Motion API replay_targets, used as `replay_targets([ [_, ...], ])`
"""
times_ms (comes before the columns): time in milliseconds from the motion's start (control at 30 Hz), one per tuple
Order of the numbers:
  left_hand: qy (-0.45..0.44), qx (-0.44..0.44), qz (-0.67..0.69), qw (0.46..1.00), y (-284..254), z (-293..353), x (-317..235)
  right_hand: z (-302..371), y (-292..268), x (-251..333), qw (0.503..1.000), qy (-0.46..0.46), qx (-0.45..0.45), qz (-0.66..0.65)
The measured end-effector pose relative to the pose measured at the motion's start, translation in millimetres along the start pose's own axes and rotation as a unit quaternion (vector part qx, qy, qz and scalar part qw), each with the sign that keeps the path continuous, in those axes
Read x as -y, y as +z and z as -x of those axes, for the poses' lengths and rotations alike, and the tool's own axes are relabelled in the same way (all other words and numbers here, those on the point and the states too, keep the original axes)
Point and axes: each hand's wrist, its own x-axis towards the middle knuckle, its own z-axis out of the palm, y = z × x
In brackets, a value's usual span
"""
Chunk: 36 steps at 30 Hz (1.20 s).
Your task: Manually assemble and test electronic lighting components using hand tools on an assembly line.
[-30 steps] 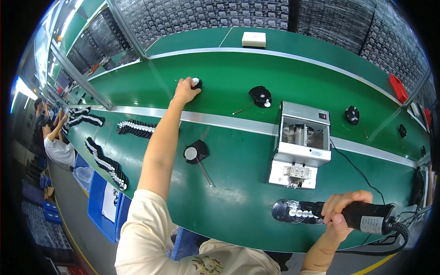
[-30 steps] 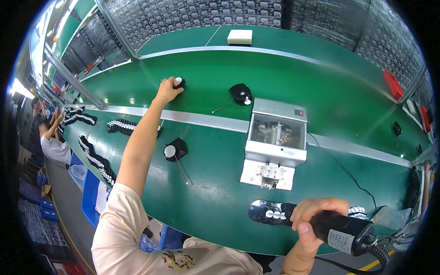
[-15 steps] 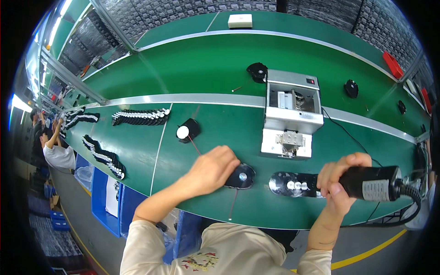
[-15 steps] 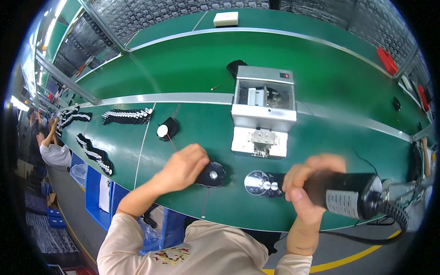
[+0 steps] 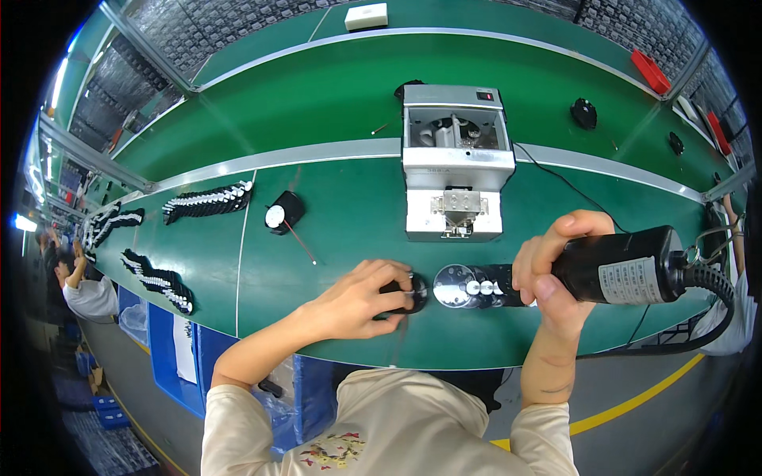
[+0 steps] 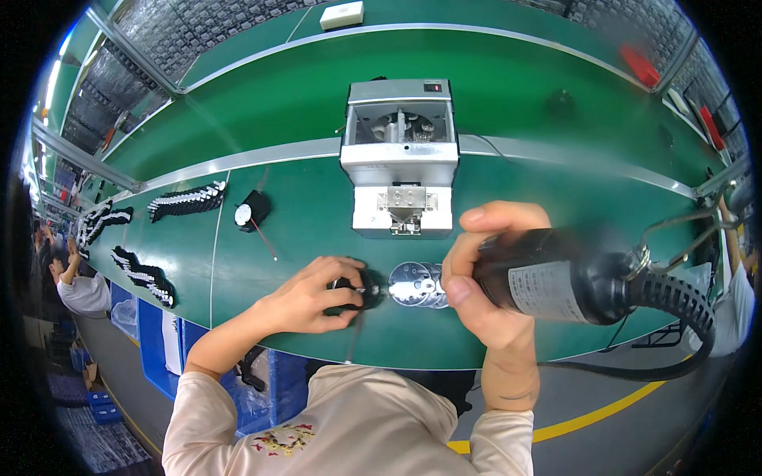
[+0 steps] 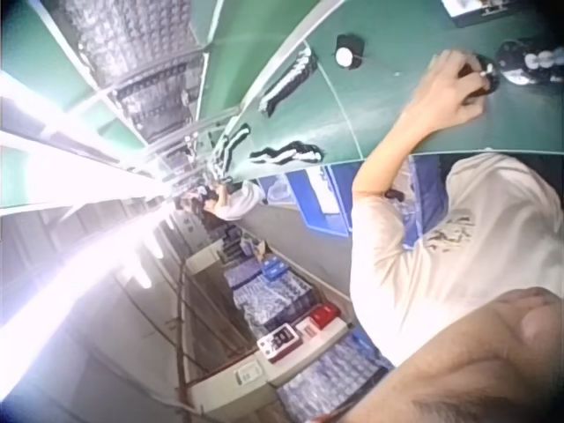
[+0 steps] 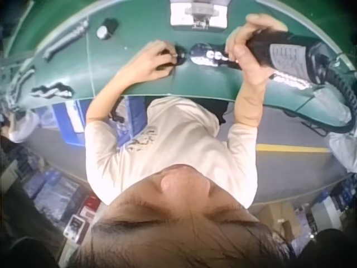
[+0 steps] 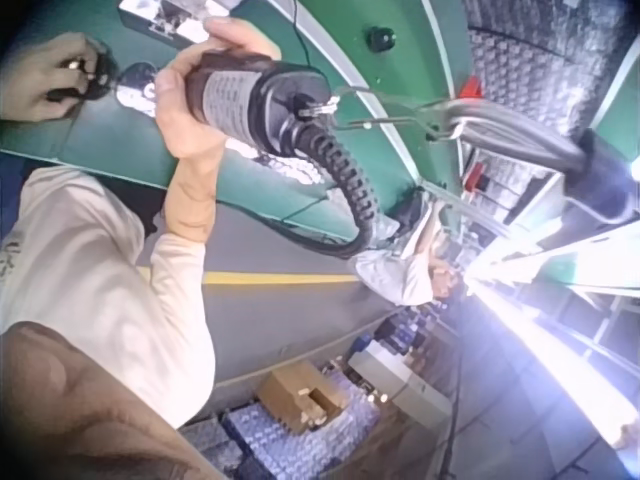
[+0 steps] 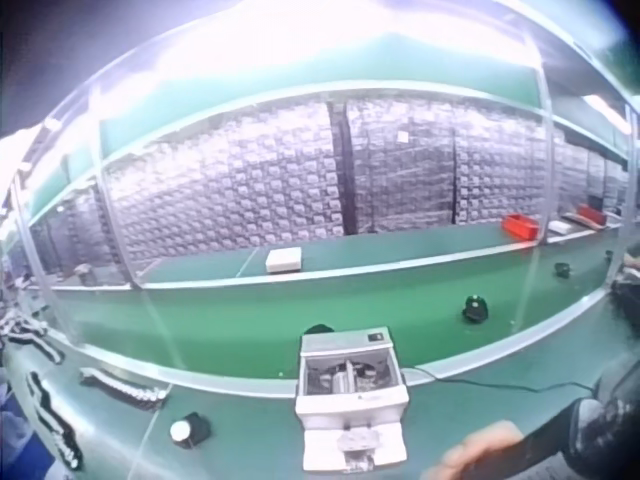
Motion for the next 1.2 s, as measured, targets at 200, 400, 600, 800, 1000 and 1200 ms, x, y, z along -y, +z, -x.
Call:
replay_targets([
  [200,0.038,-0.089,0.06,0.993,32.4,-33.8,-0.1,1.7,-4.1,0.5,1.0,0.003,-0.001,0.014],
  [400,0.064,-0.064,0.029,0.995,38.9,-40.9,2.0,2.1,-4.8,0.9,1.0,0.006,-0.007,0.019],
  [600,0.064,-0.039,0.022,0.997,33.7,-45.0,0.1,0.0,-14.1,-1.8,0.998,-0.048,0.039,0.027],
  [800,0.051,-0.034,0.03,0.998,32.6,-45.7,-1.8,-2.4,-8.2,0.4,0.997,-0.037,0.041,0.053],
  [1000,0.036,-0.058,0.083,0.994,44.9,-44.0,5.8,-36.0,15.7,-5.3,0.997,-0.065,0.037,0.032],
  [1200,0.034,-0.035,0.067,0.997,41.2,-39.3,8.8,-63.3,40.8,-27.4,0.992,-0.044,-0.054,0.108],
])
